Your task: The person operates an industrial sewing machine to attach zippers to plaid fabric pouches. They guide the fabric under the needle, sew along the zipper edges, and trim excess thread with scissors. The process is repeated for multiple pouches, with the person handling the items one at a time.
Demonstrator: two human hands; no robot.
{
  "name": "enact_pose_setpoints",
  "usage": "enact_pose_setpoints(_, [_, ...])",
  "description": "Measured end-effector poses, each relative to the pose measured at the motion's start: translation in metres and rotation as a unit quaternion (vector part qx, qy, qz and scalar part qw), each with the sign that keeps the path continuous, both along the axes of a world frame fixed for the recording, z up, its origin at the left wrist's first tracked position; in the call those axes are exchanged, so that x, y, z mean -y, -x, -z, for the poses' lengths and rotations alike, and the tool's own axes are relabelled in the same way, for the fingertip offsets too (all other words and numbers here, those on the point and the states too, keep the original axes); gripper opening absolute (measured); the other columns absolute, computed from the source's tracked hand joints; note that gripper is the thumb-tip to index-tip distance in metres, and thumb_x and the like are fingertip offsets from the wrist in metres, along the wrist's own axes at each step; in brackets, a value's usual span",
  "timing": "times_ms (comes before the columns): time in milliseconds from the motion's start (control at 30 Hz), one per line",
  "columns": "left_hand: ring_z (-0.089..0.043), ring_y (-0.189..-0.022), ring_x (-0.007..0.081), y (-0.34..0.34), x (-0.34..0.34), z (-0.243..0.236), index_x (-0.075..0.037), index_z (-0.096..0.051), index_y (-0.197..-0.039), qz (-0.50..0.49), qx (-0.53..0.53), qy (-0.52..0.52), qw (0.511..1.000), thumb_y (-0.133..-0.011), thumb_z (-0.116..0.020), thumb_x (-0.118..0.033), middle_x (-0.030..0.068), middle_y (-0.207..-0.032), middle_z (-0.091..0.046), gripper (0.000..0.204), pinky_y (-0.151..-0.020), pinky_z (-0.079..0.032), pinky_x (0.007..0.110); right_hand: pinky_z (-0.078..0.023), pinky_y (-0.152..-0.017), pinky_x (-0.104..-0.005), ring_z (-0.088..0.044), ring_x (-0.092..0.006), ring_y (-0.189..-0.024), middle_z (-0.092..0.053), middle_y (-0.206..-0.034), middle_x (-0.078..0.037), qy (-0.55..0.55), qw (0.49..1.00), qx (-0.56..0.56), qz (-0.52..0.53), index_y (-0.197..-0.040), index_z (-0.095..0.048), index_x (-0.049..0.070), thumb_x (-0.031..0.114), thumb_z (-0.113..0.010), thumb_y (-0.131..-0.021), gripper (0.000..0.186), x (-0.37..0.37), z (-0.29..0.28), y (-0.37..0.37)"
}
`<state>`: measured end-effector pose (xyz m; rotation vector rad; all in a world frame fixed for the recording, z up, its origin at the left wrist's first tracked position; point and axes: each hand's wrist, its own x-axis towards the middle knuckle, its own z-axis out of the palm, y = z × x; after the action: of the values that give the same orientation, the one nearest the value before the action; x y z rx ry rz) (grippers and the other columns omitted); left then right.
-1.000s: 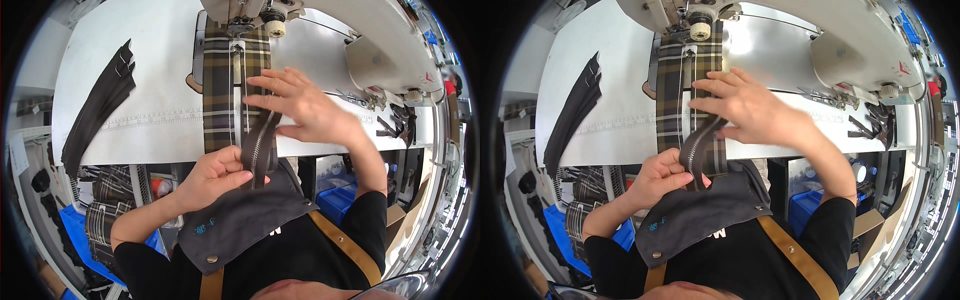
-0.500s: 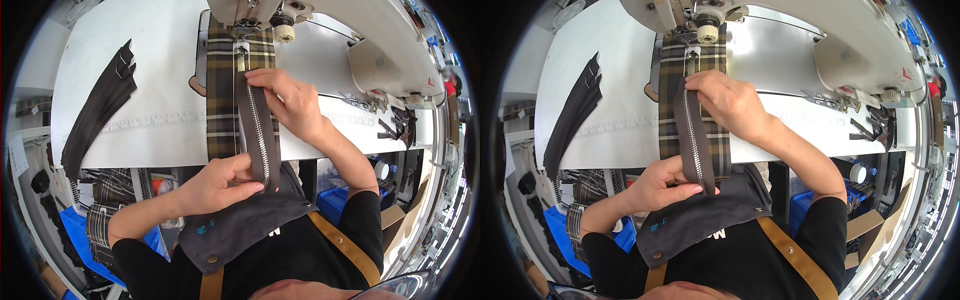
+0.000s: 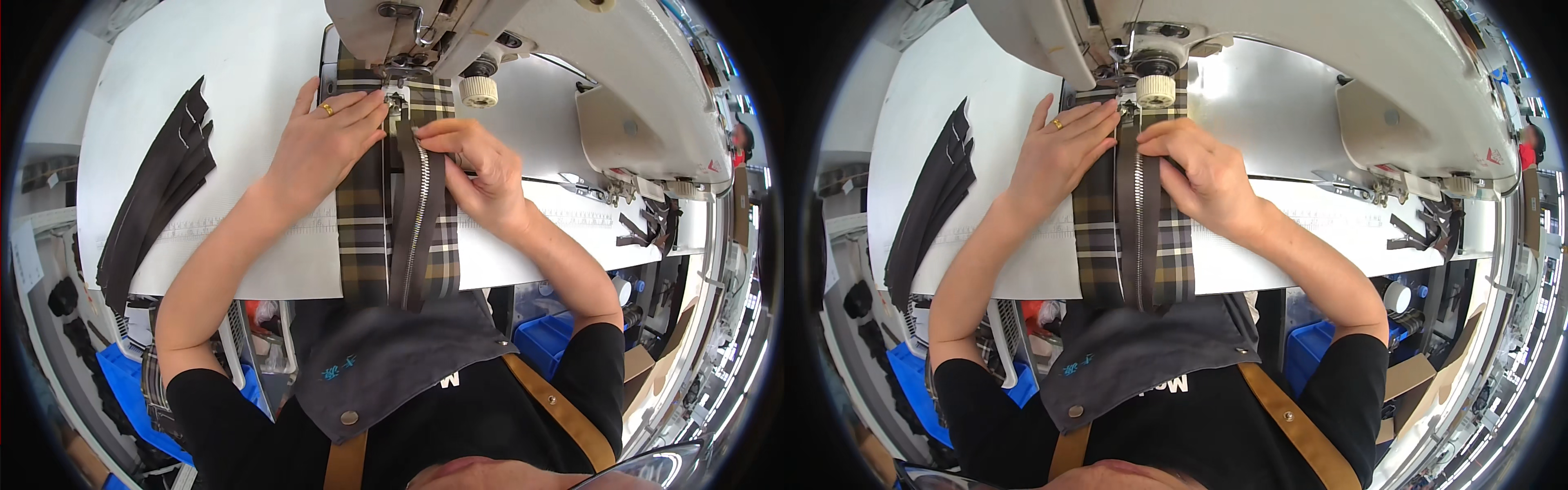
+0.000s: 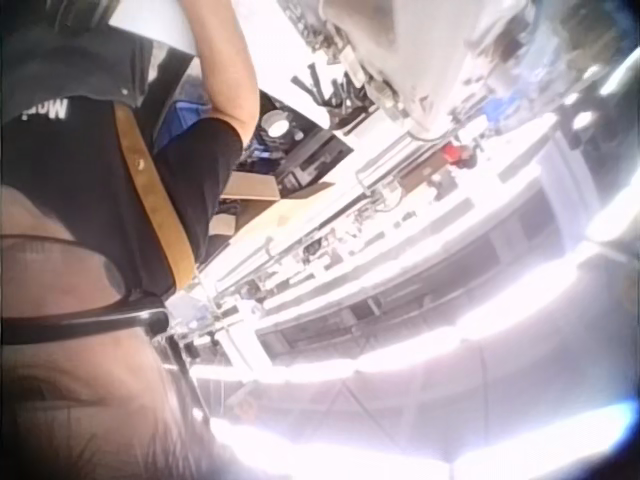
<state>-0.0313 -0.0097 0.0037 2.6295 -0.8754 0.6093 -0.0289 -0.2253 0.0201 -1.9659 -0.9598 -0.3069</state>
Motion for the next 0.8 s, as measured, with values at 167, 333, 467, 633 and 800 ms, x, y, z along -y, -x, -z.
enact_pose_setpoints(167, [-0.057, -0.104, 0.0162, 0.000, -0.001, -0.003, -0.005, -0.065, -0.098, -0.001, 0.017, -0.018, 1.000, -0.081, -0.065, -0.015, 0.0023, -0.112, -0.063, 0.020, -0.099, -0.033, 0.053, -0.053, -0.066, -0.0317, -0.064, -0.0240, -0.077, -0.066, -0.093, -0.007, 0.037, 0.994, 0.103, -0.011, -0.092, -0.062, 0.003, -0.003, -0.062, -0.073, 0.020, -0.011, 0.001, -0.028])
enact_pose_setpoints(333, [-0.058, -0.098, 0.0173, 0.000, -0.003, -0.001, -0.007, -0.064, -0.097, -0.005, -0.015, 0.029, 0.999, -0.081, -0.063, -0.011, 0.0002, -0.111, -0.059, 0.017, -0.099, -0.031, 0.055, -0.054, -0.067, -0.0298, -0.065, -0.0236, -0.080, -0.066, -0.099, -0.008, 0.098, 0.991, 0.090, -0.001, -0.095, -0.064, 0.003, -0.004, -0.062, -0.074, 0.022, -0.011, 0.014, -0.032])
enact_pose_setpoints(467, [-0.058, -0.096, 0.0175, -0.002, -0.004, 0.006, -0.009, -0.064, -0.097, -0.013, -0.044, 0.093, 0.995, -0.080, -0.062, -0.010, -0.0009, -0.109, -0.056, 0.017, -0.101, -0.029, 0.055, -0.054, -0.070, -0.0289, -0.065, -0.0235, -0.086, -0.065, -0.105, -0.008, 0.137, 0.987, 0.082, -0.005, -0.098, -0.064, 0.003, -0.005, -0.061, -0.076, 0.024, -0.008, 0.015, -0.031])
enact_pose_setpoints(633, [-0.057, -0.096, 0.0160, 0.000, -0.002, 0.003, -0.010, -0.065, -0.101, -0.018, -0.031, 0.075, 0.997, -0.081, -0.061, -0.009, -0.0027, -0.112, -0.060, 0.021, -0.102, -0.028, 0.055, -0.054, -0.072, -0.0295, -0.065, -0.0234, -0.089, -0.064, -0.108, -0.007, 0.149, 0.985, 0.086, -0.002, -0.099, -0.064, 0.003, -0.004, -0.063, -0.074, 0.026, -0.008, 0.015, -0.030])
enact_pose_setpoints(800, [-0.057, -0.097, 0.0141, 0.000, -0.003, 0.003, -0.011, -0.066, -0.104, -0.018, -0.026, 0.044, 0.999, -0.081, -0.060, -0.009, -0.0039, -0.113, -0.063, 0.024, -0.103, -0.026, 0.055, -0.053, -0.061, -0.0317, -0.064, -0.0228, -0.074, -0.068, -0.091, -0.007, 0.126, 0.979, 0.155, 0.031, -0.087, -0.066, 0.003, 0.001, -0.065, -0.070, 0.017, -0.014, 0.010, -0.029])
